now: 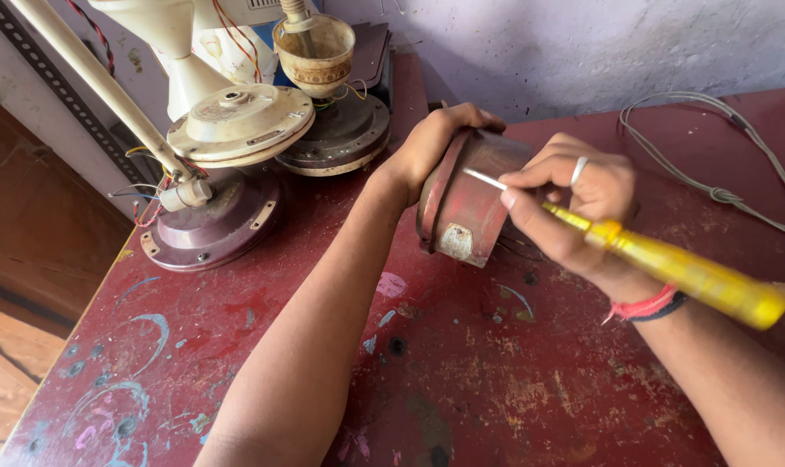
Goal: The person uses a yellow-handled screwdriver to scrape and clean the interior copper windings of a cylindrical electrical component, then rotates it to scrape the exterior surface. The component is held in the left hand while the right hand manipulates the tool.
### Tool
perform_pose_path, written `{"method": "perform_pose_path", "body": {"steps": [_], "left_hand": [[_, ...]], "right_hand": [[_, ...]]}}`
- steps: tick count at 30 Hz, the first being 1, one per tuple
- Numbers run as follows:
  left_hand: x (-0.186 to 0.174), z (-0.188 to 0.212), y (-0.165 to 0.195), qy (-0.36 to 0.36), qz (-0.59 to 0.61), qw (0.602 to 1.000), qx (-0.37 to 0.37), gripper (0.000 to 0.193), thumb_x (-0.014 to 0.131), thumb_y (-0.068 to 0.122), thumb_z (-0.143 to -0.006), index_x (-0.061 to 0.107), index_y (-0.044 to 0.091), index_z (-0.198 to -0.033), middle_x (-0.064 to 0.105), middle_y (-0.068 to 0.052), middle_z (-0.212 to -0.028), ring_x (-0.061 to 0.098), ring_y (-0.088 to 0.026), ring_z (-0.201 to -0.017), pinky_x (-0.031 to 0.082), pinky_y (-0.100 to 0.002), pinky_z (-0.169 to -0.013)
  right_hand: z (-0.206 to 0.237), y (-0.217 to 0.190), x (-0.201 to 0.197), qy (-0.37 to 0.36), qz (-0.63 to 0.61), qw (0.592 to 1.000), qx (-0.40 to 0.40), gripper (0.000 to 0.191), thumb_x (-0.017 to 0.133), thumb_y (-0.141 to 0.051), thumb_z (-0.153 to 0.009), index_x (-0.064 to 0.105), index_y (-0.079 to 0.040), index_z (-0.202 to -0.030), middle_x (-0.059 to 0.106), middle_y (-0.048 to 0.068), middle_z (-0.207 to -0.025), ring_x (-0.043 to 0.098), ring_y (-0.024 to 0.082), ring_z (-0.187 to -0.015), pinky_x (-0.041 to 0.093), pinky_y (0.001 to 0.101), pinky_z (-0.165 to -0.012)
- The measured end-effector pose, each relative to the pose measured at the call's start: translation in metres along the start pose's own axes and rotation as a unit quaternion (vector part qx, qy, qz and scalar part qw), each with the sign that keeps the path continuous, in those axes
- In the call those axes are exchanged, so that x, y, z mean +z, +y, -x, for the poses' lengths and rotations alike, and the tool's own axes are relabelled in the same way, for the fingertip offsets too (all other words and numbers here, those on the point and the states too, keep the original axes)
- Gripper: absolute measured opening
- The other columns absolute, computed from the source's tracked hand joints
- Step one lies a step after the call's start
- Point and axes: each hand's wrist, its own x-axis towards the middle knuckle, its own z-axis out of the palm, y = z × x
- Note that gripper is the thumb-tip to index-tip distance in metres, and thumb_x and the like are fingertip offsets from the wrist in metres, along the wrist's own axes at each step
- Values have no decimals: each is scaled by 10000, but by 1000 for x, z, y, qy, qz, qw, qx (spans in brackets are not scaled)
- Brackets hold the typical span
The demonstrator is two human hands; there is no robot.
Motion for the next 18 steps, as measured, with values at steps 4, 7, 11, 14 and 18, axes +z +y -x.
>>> {"method": "perform_pose_path", "body": {"steps": [4,7,11,14,18], "left_hand": [[1,0,0,13,-20,1000,-2,535,504,307,-887,674,-39,-1258,699,-199,-1241,670,-278,-1092,499,-375,-1007],[1,1,1,4,-18,1000,5,536,502,305,-888,673,-41,-1260,699,-199,-1240,670,-277,-1096,499,-375,-1012],[2,2,3,1,-12,1000,5,534,501,300,-893,671,-47,-1261,703,-201,-1243,673,-280,-1103,499,-375,-1016],[4,4,4,8,-25,1000,-8,540,490,308,-886,672,-33,-1262,704,-195,-1236,676,-280,-1090,507,-378,-997],[4,6,6,1,-35,999,7,544,492,312,-889,672,-37,-1265,703,-195,-1245,683,-284,-1093,515,-377,-1002]], "right_hand": [[-2,3,-3,10,11,1000,2,65,746,-49,-1005,752,9,-977,685,43,-829,564,60,-744,414,195,-636],[-3,5,-4,-10,-27,999,26,63,748,-55,-933,765,-9,-973,686,44,-782,548,59,-671,385,203,-572],[-2,6,-4,-16,-2,1000,-13,66,744,-70,-955,763,-8,-970,715,44,-857,595,55,-734,435,201,-629],[-1,7,-4,-1,-9,1000,18,88,755,-81,-996,769,6,-989,698,47,-826,573,63,-767,429,203,-672],[-2,8,-4,-31,-22,999,-20,51,753,-77,-930,771,-30,-934,697,28,-739,556,50,-655,411,197,-587]]}}
